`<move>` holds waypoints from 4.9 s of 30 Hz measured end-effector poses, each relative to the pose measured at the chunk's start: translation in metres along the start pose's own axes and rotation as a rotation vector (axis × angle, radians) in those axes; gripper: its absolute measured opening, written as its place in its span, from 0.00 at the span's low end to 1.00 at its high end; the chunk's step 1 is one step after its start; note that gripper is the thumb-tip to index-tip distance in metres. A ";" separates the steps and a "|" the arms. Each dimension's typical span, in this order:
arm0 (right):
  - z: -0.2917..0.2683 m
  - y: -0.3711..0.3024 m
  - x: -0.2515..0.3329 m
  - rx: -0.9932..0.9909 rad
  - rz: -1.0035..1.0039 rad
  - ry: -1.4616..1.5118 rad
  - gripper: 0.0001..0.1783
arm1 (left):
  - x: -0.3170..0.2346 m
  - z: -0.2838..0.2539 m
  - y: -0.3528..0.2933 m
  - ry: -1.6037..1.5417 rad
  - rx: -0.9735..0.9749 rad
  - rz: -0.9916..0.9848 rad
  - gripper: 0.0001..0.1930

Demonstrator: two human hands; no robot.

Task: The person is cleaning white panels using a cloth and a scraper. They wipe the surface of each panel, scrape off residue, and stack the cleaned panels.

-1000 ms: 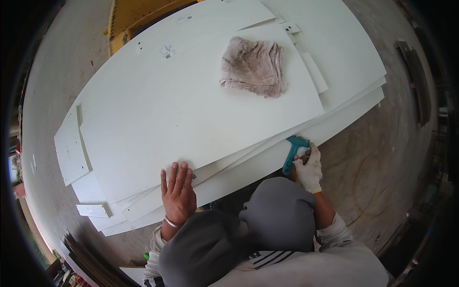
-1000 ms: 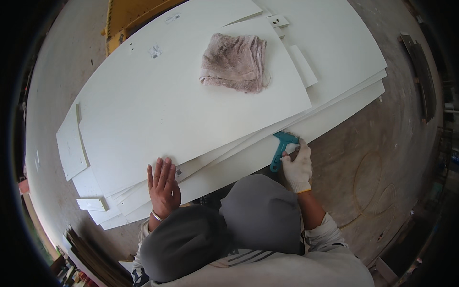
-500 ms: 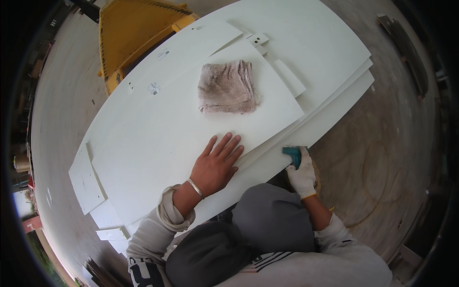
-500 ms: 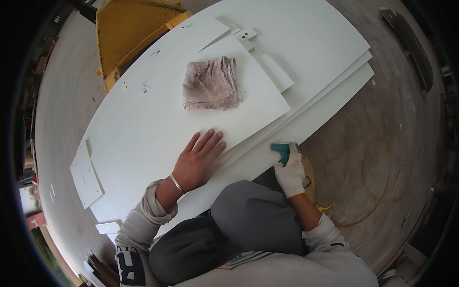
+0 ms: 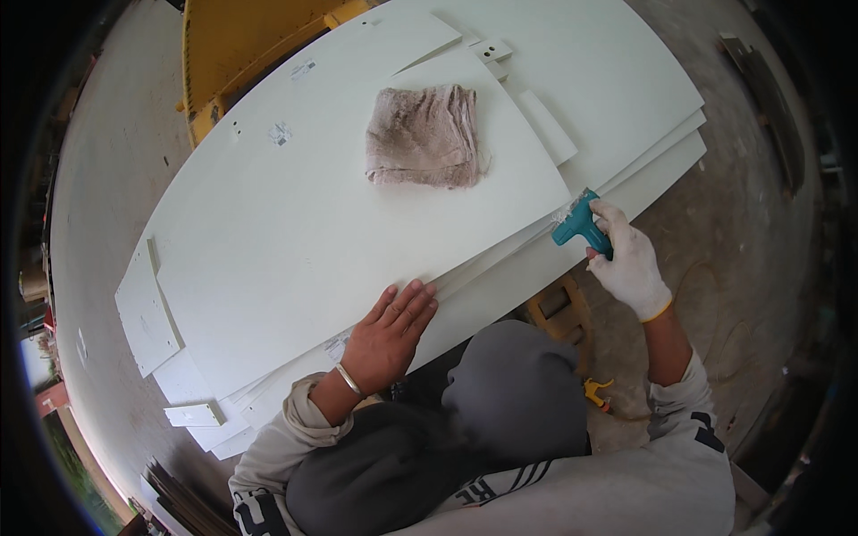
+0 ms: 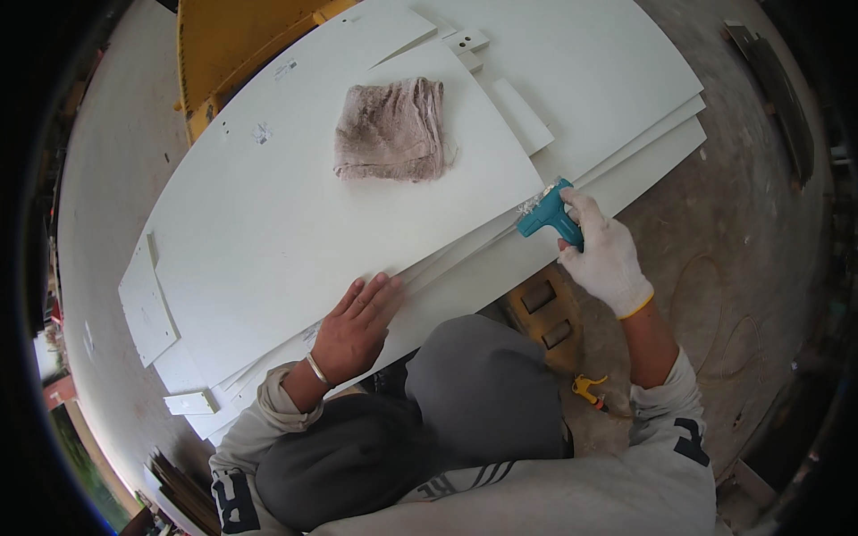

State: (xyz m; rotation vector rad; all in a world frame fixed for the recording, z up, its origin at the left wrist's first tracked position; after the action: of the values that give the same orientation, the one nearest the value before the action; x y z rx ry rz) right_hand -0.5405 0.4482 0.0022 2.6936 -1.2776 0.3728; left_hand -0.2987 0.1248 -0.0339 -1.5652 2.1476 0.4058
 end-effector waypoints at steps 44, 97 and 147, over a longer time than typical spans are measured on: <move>0.108 0.081 0.408 0.421 -1.294 -0.426 0.26 | 0.026 0.051 -0.289 -0.002 -1.196 -1.047 0.30; 0.085 -0.005 0.490 0.453 -1.353 -0.063 0.30 | 0.003 0.051 -0.200 -0.018 -0.794 -0.854 0.31; -0.006 0.040 0.157 0.545 -0.289 0.558 0.27 | 0.117 -0.018 -0.326 0.157 -0.904 -1.284 0.30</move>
State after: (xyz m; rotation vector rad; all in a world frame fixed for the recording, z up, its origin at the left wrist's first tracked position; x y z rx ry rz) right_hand -0.4768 0.3084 0.0526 2.7833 -0.6823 1.4791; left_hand -0.0227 -0.0816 -0.0709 -3.0708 0.5704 0.8081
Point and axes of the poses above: each hand's wrist, its own y-axis towards the middle knuckle, its own z-axis out of the palm, x = y × z, the point moved 1 cm from there along y, towards the middle knuckle, and after that the axes turned 11 degrees about -y, right-handed, at the moved point
